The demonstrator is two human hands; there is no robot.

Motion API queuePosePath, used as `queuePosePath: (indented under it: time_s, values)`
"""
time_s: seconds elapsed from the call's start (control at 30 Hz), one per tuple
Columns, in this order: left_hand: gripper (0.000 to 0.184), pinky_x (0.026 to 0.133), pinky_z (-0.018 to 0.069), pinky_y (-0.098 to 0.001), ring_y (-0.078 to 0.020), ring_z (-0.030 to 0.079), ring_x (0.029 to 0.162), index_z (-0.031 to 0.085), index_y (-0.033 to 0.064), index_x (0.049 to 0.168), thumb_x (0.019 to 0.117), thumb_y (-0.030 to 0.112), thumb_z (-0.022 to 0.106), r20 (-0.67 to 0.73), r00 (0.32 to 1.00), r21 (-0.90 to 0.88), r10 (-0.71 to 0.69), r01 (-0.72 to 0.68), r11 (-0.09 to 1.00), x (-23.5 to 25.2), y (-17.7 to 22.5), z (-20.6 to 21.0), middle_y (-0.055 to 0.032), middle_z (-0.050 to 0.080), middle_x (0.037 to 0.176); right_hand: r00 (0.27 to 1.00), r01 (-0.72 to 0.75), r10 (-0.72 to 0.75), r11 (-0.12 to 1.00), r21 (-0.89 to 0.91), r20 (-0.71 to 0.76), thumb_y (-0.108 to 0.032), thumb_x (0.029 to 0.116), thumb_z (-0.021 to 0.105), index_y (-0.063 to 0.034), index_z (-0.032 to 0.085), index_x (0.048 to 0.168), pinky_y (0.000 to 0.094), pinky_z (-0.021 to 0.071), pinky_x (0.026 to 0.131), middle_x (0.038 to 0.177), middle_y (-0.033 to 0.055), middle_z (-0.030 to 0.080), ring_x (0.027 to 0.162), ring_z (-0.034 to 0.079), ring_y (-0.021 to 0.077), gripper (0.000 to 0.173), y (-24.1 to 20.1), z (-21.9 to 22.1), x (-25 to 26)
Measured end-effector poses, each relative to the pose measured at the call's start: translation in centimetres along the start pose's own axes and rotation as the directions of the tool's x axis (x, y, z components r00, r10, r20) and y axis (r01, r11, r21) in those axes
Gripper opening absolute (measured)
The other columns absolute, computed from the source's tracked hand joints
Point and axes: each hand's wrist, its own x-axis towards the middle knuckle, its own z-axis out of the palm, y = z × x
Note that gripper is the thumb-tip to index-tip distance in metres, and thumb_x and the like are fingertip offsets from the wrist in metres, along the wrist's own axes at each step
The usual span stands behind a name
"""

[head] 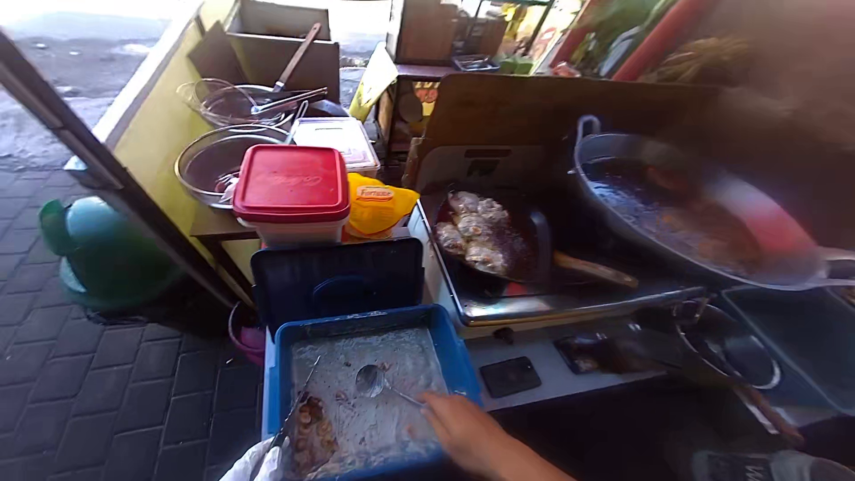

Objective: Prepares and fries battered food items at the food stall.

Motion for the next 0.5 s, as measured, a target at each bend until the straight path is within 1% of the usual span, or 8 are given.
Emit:
queuePosePath:
  time_s: [0.07,0.13,0.23,0.3,0.37,0.4,0.43,0.5]
  values:
    - [0.032,0.084,0.0583,-0.0346,-0.0112,0.070,0.087,0.071,0.0062,0.121,0.1033,0.026,0.054,-0.089,0.996,-0.042,-0.030,0.027,0.999,-0.1,0.0,0.1,-0.0056,0.075,0.099,1.000,0.014,-0.015,0.998,-0.062,-0.009,-0.033,0.1103,0.034,-0.0174,0.057,0.143,0.0566,0.0543,0.095,0.118,0.0155,0.071,0.112,0.069,0.0342,0.043,-2.0,0.2,1.2]
    - [0.029,0.082,0.0576,-0.0321,-0.0095,0.068,0.086,0.070,0.0059,0.121,0.1031,0.023,0.055,-0.189,0.981,-0.097,-0.031,0.012,0.995,0.1,-0.1,0.9,-0.0056,0.073,0.100,0.998,0.052,-0.054,0.991,-0.125,-0.017,-0.033,0.1108,0.032,-0.0188,0.055,0.145,0.0580,0.0548,0.094,0.122,0.0149,0.070,0.113,0.069,0.0346,0.044,-4.3,0.4,2.6]
    - [0.032,0.084,0.0573,-0.0340,-0.0097,0.069,0.091,0.069,0.0081,0.125,0.1029,0.026,0.054,-0.269,0.963,-0.063,-0.023,0.006,0.998,0.4,0.0,2.0,-0.0051,0.073,0.104,0.995,0.091,-0.095,0.971,-0.219,-0.009,-0.024,0.1093,0.034,-0.0173,0.053,0.148,0.0591,0.0555,0.092,0.126,0.0160,0.068,0.112,0.069,0.0368,0.044,-8.3,1.0,5.2]
    - [0.035,0.089,0.0576,-0.0362,-0.0116,0.070,0.097,0.068,0.0079,0.127,0.1024,0.029,0.054,-0.321,0.947,-0.020,0.022,-0.030,0.999,0.4,-0.2,3.0,-0.0064,0.074,0.109,0.996,0.087,-0.079,0.954,-0.288,0.039,-0.014,0.1057,0.040,-0.0124,0.050,0.148,0.0605,0.0557,0.087,0.124,0.0191,0.067,0.107,0.069,0.0407,0.044,-10.5,1.9,6.6]
    - [0.039,0.097,0.0563,-0.0391,-0.0159,0.069,0.109,0.066,0.0035,0.130,0.1024,0.028,0.054,-0.404,0.905,0.035,0.131,-0.128,0.991,0.9,-1.1,4.6,-0.0113,0.072,0.120,0.992,0.058,-0.019,0.944,-0.326,0.122,-0.009,0.1027,0.045,-0.0085,0.047,0.149,0.0613,0.0555,0.087,0.125,0.0217,0.066,0.108,0.068,0.0430,0.046,-12.4,3.2,6.9]
    - [0.041,0.102,0.0546,-0.0401,-0.0179,0.068,0.116,0.064,0.0013,0.134,0.1030,0.026,0.054,-0.440,0.878,0.048,0.188,-0.186,0.981,1.2,-1.7,5.2,-0.0136,0.069,0.127,0.988,0.051,0.000,0.942,-0.330,0.153,-0.007,0.1021,0.047,-0.0064,0.047,0.148,0.0617,0.0559,0.087,0.123,0.0230,0.066,0.108,0.068,0.0437,0.046,-13.3,3.8,6.6]
    - [0.041,0.105,0.0535,-0.0390,-0.0175,0.066,0.120,0.062,0.0013,0.136,0.1028,0.024,0.055,-0.472,0.852,0.048,0.228,-0.233,0.971,1.7,-2.1,5.6,-0.0134,0.068,0.131,0.984,0.053,0.007,0.943,-0.330,0.179,-0.005,0.1013,0.048,-0.0035,0.050,0.144,0.0623,0.0564,0.086,0.120,0.0243,0.067,0.107,0.068,0.0444,0.042,-13.9,4.1,6.1]
    - [0.042,0.103,0.0551,-0.0379,-0.0166,0.066,0.119,0.060,0.0051,0.140,0.1026,0.024,0.054,-0.493,0.820,0.065,0.289,-0.297,0.953,2.1,-2.7,6.0,-0.0112,0.067,0.132,0.970,0.088,0.000,0.932,-0.351,0.244,-0.006,0.1011,0.049,-0.0009,0.055,0.132,0.0627,0.0566,0.083,0.114,0.0245,0.068,0.105,0.069,0.0444,0.032,-14.5,4.2,4.9]
